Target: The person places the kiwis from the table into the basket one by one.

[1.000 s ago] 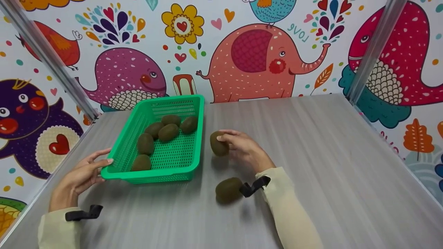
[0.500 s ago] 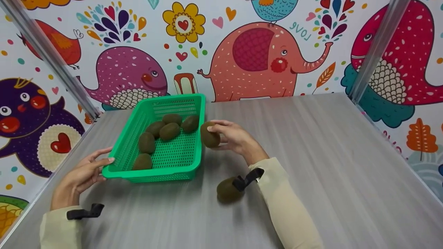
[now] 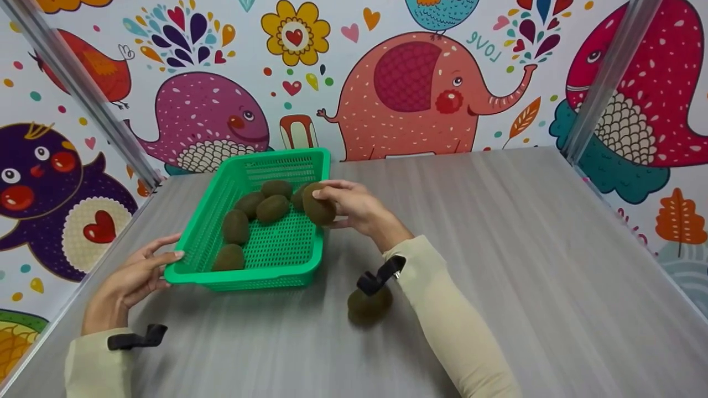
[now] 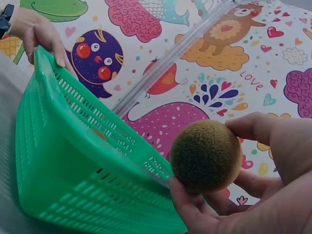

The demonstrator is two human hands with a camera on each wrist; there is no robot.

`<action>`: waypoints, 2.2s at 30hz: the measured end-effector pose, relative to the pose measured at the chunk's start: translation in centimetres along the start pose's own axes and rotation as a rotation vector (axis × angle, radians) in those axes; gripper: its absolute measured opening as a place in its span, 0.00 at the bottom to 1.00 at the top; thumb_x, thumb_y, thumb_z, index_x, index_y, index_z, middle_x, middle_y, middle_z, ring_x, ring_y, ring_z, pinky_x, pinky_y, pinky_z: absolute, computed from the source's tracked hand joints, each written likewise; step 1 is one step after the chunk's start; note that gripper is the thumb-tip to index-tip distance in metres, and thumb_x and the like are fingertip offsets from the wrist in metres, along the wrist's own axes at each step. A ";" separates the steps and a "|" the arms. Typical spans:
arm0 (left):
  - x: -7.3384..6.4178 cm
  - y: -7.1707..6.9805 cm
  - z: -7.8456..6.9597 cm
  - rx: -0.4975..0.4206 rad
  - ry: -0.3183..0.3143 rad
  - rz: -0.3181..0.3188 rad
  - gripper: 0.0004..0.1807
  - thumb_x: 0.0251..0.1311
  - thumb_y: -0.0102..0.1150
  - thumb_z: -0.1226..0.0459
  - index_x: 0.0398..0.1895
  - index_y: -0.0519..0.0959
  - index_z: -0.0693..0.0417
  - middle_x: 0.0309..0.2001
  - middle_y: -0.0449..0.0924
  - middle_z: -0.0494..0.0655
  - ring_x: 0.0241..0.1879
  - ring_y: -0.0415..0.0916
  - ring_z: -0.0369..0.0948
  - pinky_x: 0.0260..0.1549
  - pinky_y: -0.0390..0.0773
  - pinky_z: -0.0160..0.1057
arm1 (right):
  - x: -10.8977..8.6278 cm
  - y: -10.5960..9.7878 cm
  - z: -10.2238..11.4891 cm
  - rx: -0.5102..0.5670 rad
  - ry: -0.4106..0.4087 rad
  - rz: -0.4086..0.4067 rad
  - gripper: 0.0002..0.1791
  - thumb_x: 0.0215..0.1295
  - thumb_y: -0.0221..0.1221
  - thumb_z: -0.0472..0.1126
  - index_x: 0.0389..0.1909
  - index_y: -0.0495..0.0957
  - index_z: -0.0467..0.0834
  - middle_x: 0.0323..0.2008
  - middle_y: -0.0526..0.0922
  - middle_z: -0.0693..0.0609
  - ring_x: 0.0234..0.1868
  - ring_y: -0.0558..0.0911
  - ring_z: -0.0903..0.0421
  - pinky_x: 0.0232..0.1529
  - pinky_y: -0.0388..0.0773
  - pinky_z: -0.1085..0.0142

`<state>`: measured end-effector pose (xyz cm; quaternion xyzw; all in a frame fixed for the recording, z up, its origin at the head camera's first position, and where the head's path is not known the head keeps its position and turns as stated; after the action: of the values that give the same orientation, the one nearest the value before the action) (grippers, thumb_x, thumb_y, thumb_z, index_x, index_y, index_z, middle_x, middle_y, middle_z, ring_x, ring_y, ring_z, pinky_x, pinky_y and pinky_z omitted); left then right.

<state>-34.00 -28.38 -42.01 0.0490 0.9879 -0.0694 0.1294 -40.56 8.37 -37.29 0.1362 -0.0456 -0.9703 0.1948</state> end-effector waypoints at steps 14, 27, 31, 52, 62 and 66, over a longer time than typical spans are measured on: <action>0.0 0.1 0.1 -0.013 -0.010 0.004 0.38 0.69 0.60 0.60 0.78 0.53 0.53 0.38 0.85 0.39 0.35 0.85 0.33 0.30 0.85 0.35 | 1.3 3.1 3.3 -0.086 -0.014 0.032 0.23 0.72 0.59 0.44 0.66 0.72 0.46 0.64 0.71 0.45 0.64 0.73 0.43 0.61 0.79 0.49; -0.1 -0.1 0.1 -0.012 -0.017 -0.009 0.39 0.69 0.61 0.59 0.77 0.54 0.52 0.39 0.85 0.40 0.35 0.85 0.34 0.32 0.85 0.36 | 3.6 7.1 2.2 -0.043 0.051 0.049 0.24 0.72 0.59 0.44 0.65 0.71 0.40 0.66 0.69 0.43 0.67 0.73 0.38 0.60 0.78 0.44; 0.0 0.1 0.1 -0.017 -0.012 -0.007 0.38 0.69 0.61 0.60 0.77 0.54 0.53 0.37 0.85 0.39 0.34 0.85 0.34 0.31 0.85 0.35 | 4.5 7.7 1.3 -0.045 0.088 0.041 0.24 0.72 0.59 0.45 0.65 0.70 0.40 0.65 0.70 0.43 0.67 0.73 0.39 0.60 0.78 0.45; 0.0 0.3 0.1 -0.033 -0.005 -0.009 0.38 0.68 0.61 0.60 0.76 0.56 0.53 0.38 0.85 0.40 0.35 0.85 0.34 0.32 0.85 0.37 | 8.1 8.8 -3.0 0.082 0.225 -0.024 0.44 0.69 0.57 0.37 0.79 0.43 0.43 0.76 0.52 0.35 0.75 0.61 0.33 0.65 0.72 0.41; 0.1 0.3 0.1 -0.039 -0.004 -0.002 0.37 0.68 0.61 0.61 0.76 0.56 0.54 0.38 0.85 0.40 0.36 0.84 0.35 0.33 0.85 0.38 | 8.1 9.1 -3.5 0.009 0.278 -0.036 0.45 0.72 0.56 0.37 0.80 0.38 0.41 0.77 0.45 0.33 0.76 0.56 0.34 0.63 0.75 0.44; 0.1 0.2 0.1 -0.032 -0.002 -0.009 0.36 0.68 0.60 0.62 0.76 0.56 0.54 0.38 0.85 0.39 0.36 0.84 0.35 0.34 0.85 0.39 | 8.0 9.5 -3.6 -0.028 0.277 -0.032 0.44 0.73 0.55 0.37 0.80 0.38 0.40 0.77 0.46 0.33 0.76 0.57 0.36 0.62 0.76 0.44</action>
<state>-34.00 -28.16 -42.15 0.0423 0.9890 -0.0544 0.1310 -43.18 -3.65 -41.33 0.2666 -0.0025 -0.9458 0.1857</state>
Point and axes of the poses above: each hand's wrist, its own x-axis towards the middle knuckle, its own y-axis out of the palm, z = x × y, the point moved 10 cm from there along x, towards the middle knuckle
